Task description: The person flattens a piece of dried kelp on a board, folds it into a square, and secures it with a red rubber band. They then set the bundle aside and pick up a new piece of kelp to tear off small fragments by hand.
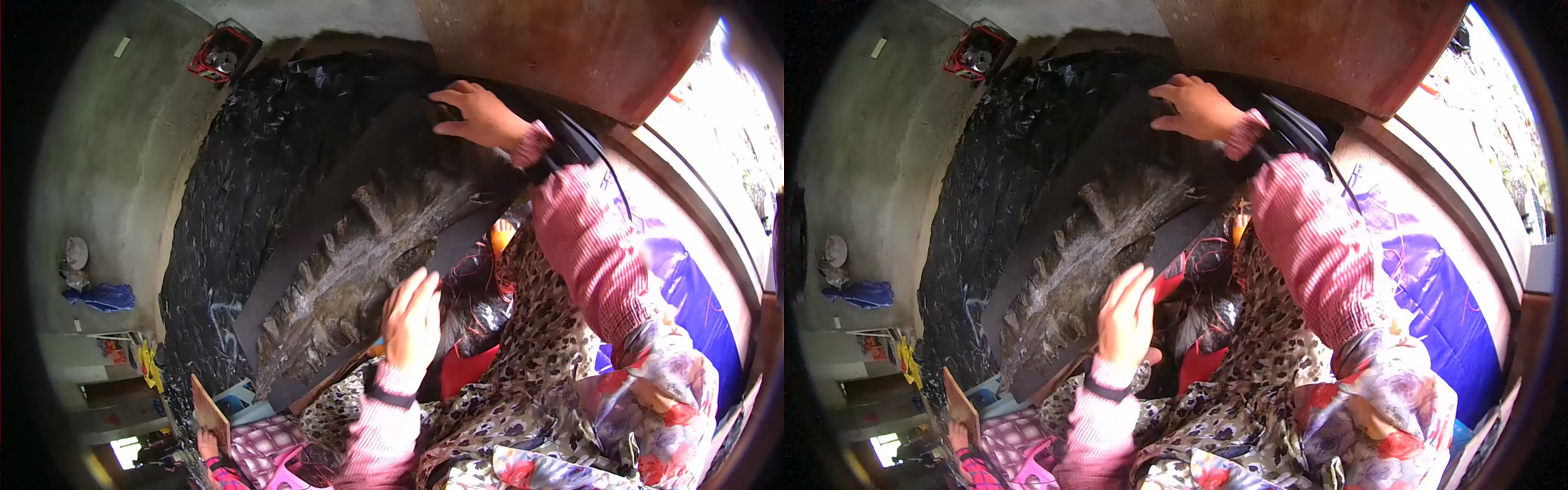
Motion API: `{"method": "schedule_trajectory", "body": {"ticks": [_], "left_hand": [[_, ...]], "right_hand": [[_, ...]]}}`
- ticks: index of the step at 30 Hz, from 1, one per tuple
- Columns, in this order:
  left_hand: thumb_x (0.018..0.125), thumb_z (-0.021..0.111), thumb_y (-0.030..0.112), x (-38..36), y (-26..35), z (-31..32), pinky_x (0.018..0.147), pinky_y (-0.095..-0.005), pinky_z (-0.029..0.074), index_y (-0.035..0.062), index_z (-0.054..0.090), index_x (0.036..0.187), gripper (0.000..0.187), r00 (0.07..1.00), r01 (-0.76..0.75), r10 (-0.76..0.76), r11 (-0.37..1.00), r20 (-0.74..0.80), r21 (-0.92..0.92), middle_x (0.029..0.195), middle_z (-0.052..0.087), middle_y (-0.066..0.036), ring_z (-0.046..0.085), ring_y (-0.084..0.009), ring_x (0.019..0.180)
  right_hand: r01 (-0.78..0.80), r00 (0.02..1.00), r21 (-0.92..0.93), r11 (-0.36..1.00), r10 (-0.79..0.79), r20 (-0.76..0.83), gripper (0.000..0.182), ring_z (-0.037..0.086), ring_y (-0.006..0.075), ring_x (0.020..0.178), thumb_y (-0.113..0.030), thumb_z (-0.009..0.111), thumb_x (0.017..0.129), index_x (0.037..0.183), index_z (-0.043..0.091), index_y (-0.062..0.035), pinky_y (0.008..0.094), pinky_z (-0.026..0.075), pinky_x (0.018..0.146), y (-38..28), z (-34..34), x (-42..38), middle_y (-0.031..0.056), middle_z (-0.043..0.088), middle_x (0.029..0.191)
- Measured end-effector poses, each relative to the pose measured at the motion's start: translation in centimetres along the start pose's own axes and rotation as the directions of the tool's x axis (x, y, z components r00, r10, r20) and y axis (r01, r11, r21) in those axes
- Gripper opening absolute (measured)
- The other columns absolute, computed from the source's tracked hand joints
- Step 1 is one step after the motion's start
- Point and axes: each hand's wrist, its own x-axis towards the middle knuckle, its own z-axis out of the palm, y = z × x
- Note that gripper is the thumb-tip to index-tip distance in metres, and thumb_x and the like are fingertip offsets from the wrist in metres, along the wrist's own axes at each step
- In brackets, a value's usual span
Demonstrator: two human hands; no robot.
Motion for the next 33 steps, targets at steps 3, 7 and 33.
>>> {"method": "schedule_trajectory", "body": {"ticks": [3,7,33], "left_hand": [[0.083,0.061,0.011,2.7,-1.1,2.9,0.08,-0.0414,0.047,0.004,0.061,0.107,0.024,0.987,0.049,-0.031,0.993,-0.157,0.111,0.101,0.059,-0.015,0.057,-0.0333,0.091],[0.083,0.059,0.008,3.6,-2.0,3.0,0.071,-0.0392,0.049,0.0044,0.06,0.093,0.011,0.994,0.058,-0.056,0.998,-0.089,0.027,0.087,0.056,-0.013,0.058,-0.0323,0.081],[0.076,0.065,0.003,4.9,-3.7,0.1,0.085,-0.0334,0.045,0.0017,0.064,0.089,0.013,0.977,0.128,-0.062,0.936,0.205,-0.329,0.1,0.061,-0.011,0.058,-0.0252,0.096]], "right_hand": [[-0.024,0.987,0.046,0.999,0.016,0.161,0.023,0.058,0.0309,0.09,-0.024,0.066,0.076,0.095,0.068,-0.0104,0.0392,0.047,0.079,2.1,1.6,1.4,0.0119,0.059,0.098],[0.016,0.994,0.079,0.997,-0.025,0.102,0.013,0.059,0.0281,0.087,-0.022,0.065,0.076,0.084,0.068,-0.0121,0.0377,0.048,0.076,3.4,2.6,2.9,0.0091,0.06,0.091],[-0.084,0.989,0.191,0.978,0.059,0.133,0.011,0.06,0.0309,0.084,-0.012,0.068,0.077,0.083,0.066,-0.0029,0.0366,0.049,0.074,0.8,-8.7,-5.5,0.0132,0.06,0.09]]}}
